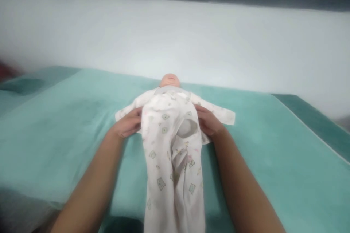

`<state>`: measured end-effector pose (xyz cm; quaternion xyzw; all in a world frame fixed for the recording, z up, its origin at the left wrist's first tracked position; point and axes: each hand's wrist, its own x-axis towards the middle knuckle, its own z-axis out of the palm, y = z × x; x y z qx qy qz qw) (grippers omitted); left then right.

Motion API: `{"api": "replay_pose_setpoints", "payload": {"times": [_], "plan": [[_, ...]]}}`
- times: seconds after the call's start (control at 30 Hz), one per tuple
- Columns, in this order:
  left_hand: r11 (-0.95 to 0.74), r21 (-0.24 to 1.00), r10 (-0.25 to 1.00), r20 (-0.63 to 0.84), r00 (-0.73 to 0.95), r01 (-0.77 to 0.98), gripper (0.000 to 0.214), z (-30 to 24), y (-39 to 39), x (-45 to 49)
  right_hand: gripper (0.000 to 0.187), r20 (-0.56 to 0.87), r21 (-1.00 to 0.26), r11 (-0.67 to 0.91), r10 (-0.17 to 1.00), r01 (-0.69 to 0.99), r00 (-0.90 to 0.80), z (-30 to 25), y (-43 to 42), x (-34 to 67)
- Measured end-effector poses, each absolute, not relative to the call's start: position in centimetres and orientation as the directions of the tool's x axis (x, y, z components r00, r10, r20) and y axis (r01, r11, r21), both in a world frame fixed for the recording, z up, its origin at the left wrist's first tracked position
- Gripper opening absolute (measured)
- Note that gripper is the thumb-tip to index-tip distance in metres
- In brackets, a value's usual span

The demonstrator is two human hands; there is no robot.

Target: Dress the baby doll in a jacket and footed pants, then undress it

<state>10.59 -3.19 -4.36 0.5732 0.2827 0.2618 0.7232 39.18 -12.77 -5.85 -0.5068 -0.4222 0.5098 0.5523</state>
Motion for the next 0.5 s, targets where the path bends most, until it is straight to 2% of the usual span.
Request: {"api": "replay_pose_setpoints", "payload": {"times": [0.27, 0.4, 0.5], "plan": [[0.195, 0.966, 0.760, -0.038, 0.649, -0.172, 0.043, -5.2, -3.1, 11.5, 0.039, -0.013, -0.993, -0.003, 0.996, -0.116, 0.091, -5.6, -12.0, 37.9], [0.124, 0.984, 0.813, -0.029, 0.581, -0.124, 0.035, -5.3, -3.3, 12.0, 0.027, 0.009, -0.995, 0.020, 0.994, -0.102, 0.113, -5.7, -11.8, 37.7], [0.038, 0.997, 0.877, -0.003, 0.480, -0.064, 0.028, -5.4, -3.6, 12.5, 0.017, 0.045, -0.993, 0.068, 0.976, -0.100, 0.214, -6.0, -11.5, 37.5]]}}
